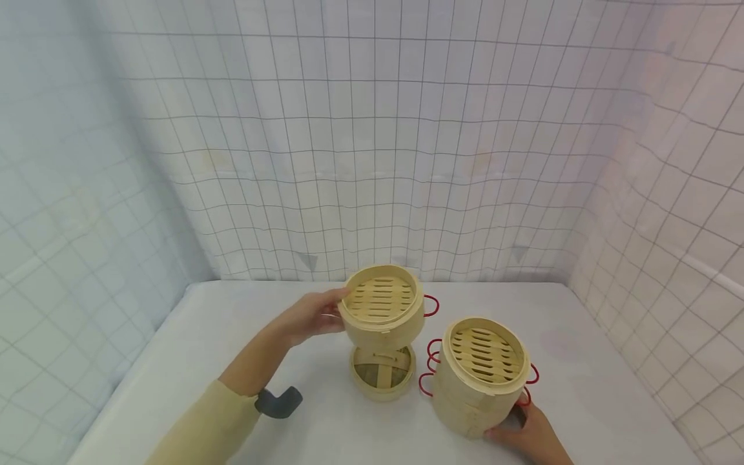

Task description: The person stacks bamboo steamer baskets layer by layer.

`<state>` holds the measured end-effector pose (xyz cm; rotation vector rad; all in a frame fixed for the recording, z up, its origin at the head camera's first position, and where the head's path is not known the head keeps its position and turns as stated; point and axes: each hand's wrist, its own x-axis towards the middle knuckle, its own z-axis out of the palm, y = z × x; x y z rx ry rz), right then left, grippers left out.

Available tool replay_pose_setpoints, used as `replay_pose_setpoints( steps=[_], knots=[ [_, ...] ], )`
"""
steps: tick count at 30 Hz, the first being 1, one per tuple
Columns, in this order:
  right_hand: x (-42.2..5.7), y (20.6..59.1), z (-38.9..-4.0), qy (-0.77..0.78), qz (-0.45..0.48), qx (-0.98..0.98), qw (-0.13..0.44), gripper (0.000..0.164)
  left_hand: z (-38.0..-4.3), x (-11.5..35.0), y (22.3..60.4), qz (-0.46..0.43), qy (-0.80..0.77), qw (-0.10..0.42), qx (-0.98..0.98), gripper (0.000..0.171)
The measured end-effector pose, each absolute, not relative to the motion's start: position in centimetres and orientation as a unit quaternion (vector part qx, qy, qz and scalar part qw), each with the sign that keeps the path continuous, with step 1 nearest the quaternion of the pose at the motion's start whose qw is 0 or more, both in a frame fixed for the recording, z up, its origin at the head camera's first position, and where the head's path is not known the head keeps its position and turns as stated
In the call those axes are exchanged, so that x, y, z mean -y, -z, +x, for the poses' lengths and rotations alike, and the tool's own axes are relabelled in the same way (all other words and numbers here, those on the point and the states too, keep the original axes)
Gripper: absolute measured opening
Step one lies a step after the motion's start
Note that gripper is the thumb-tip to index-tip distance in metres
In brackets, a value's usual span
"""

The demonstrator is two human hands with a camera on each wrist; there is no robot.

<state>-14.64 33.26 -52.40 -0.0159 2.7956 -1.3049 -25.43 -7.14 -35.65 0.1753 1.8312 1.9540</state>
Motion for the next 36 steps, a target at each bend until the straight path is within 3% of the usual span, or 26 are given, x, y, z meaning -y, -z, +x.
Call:
replay_pose_setpoints(
  steps=[26,36],
  knots=[
    [-32.9,52.2,-14.9,0.384,-0.021,-0.923,0.001,0.07,-25.6,-4.6,34.4,0.131,-0.67,0.297,-0.667,0.04],
    [-33.2,52.6,-14.5,0.421,-0.046,-0.905,-0.034,0.067,-24.5,-7.4,34.4,0.125,-0.646,0.291,-0.695,0.038]
  ],
)
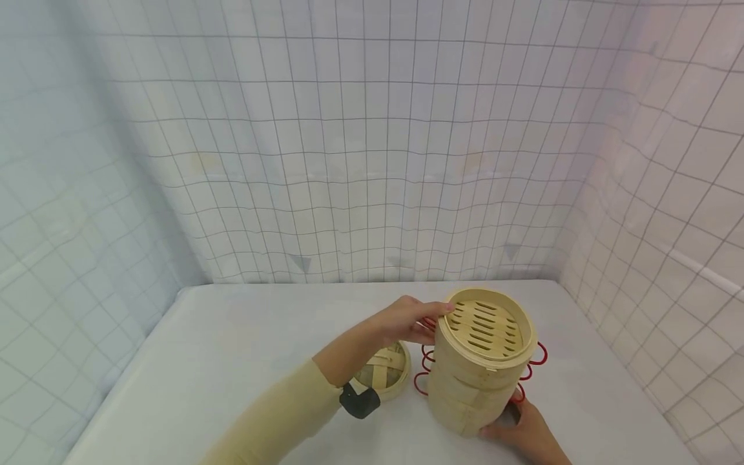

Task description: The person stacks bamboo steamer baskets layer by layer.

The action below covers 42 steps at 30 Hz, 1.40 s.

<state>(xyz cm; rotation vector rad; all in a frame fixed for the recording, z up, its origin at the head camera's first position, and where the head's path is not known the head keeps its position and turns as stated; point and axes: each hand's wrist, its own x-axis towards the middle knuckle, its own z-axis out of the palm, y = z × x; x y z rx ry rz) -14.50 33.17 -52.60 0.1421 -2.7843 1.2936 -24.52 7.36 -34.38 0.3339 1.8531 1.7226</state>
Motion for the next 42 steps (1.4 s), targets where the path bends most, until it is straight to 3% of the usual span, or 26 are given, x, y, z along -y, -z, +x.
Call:
replay_pose_setpoints(
  steps=[17,32,42],
  knots=[
    [-33.2,52.0,-14.9,-0.417,0.005,0.908,-0.03,0.067,-23.6,-8.6,34.2,0.089,-0.62,0.248,-0.739,0.046],
    [-33.2,52.1,-14.8,-0.423,0.015,0.906,-0.022,0.064,-23.7,-8.2,34.2,0.107,-0.58,0.262,-0.764,0.049],
    [-33.2,52.1,-14.8,-0.421,0.012,0.907,-0.024,0.066,-23.7,-8.1,34.4,0.127,-0.56,0.241,-0.782,0.044]
  ],
)
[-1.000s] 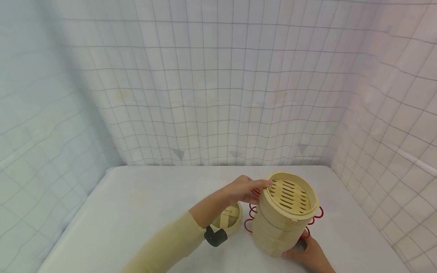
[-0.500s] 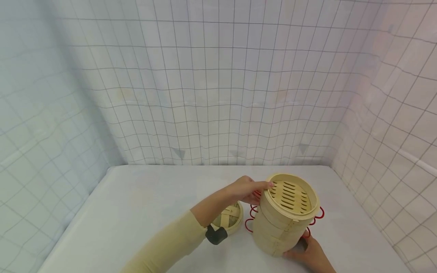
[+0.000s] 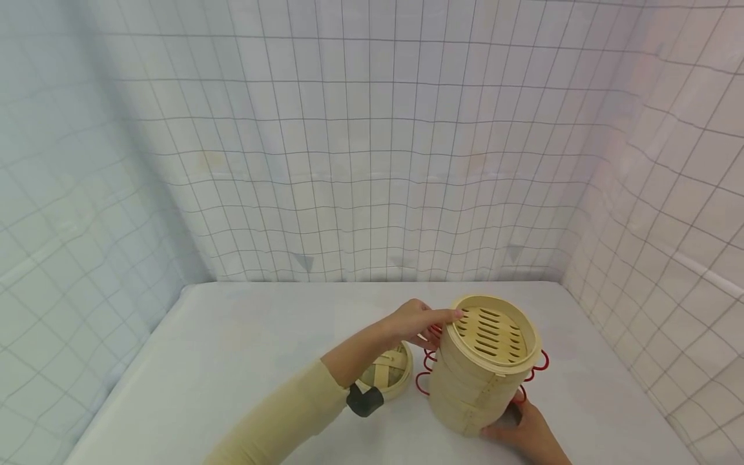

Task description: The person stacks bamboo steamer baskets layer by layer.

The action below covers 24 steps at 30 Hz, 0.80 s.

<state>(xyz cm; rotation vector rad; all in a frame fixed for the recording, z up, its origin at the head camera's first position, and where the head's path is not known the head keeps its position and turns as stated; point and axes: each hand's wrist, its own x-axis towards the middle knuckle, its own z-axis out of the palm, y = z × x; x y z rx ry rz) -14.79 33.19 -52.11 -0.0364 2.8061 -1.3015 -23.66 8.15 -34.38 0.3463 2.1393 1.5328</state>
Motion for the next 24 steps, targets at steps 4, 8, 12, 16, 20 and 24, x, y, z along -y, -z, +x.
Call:
replay_pose_setpoints(
  steps=[4,8,12,16,20,24],
  knots=[
    [-33.1,52.16,-14.8,0.428,0.003,-0.903,0.037,0.068,-23.68,-8.05,34.41,0.129,-0.56,0.239,-0.783,0.044],
    [-33.06,52.2,-14.87,0.434,0.013,-0.9,0.042,0.07,-23.79,-7.93,34.49,0.132,-0.561,0.237,-0.782,0.045],
    [-33.1,52.25,-14.97,0.425,0.011,-0.904,0.039,0.07,-23.85,-7.77,34.56,0.135,-0.569,0.23,-0.778,0.042],
    [-33.14,52.14,-14.93,0.412,0.002,-0.911,0.034,0.07,-23.86,-7.75,34.67,0.136,-0.577,0.226,-0.773,0.04],
    [-33.15,52.05,-14.88,0.408,-0.006,-0.912,0.025,0.07,-23.94,-7.98,34.86,0.128,-0.579,0.214,-0.776,0.04],
    [-33.16,52.13,-14.86,0.416,-0.005,-0.909,0.024,0.07,-23.99,-8.25,35.03,0.123,-0.591,0.21,-0.769,0.039]
  ],
)
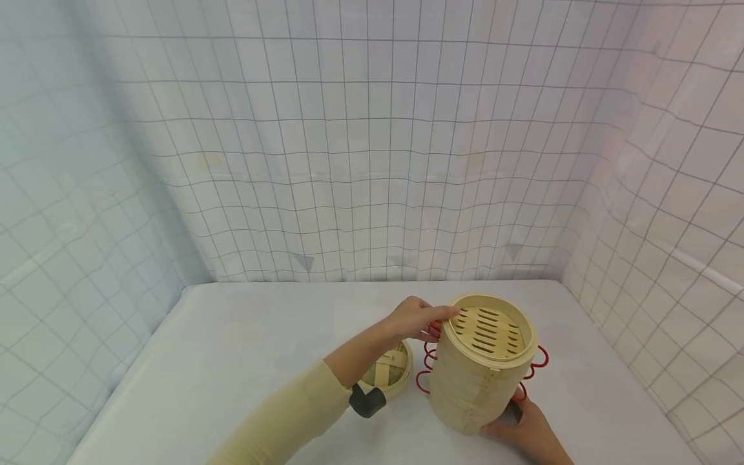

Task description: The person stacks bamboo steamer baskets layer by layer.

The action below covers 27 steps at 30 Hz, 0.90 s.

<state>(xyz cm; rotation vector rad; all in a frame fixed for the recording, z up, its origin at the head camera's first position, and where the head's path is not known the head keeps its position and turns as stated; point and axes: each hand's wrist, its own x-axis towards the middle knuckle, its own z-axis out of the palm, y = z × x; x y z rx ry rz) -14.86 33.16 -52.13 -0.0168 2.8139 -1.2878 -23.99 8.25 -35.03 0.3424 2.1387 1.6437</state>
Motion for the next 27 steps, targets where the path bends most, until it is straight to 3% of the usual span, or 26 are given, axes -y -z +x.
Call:
replay_pose_setpoints(
  steps=[27],
  knots=[
    [-33.12,52.26,-14.67,0.442,-0.013,-0.897,-0.005,0.067,-24.34,-8.92,35.31,0.109,-0.631,0.194,-0.743,0.036]
  ],
)
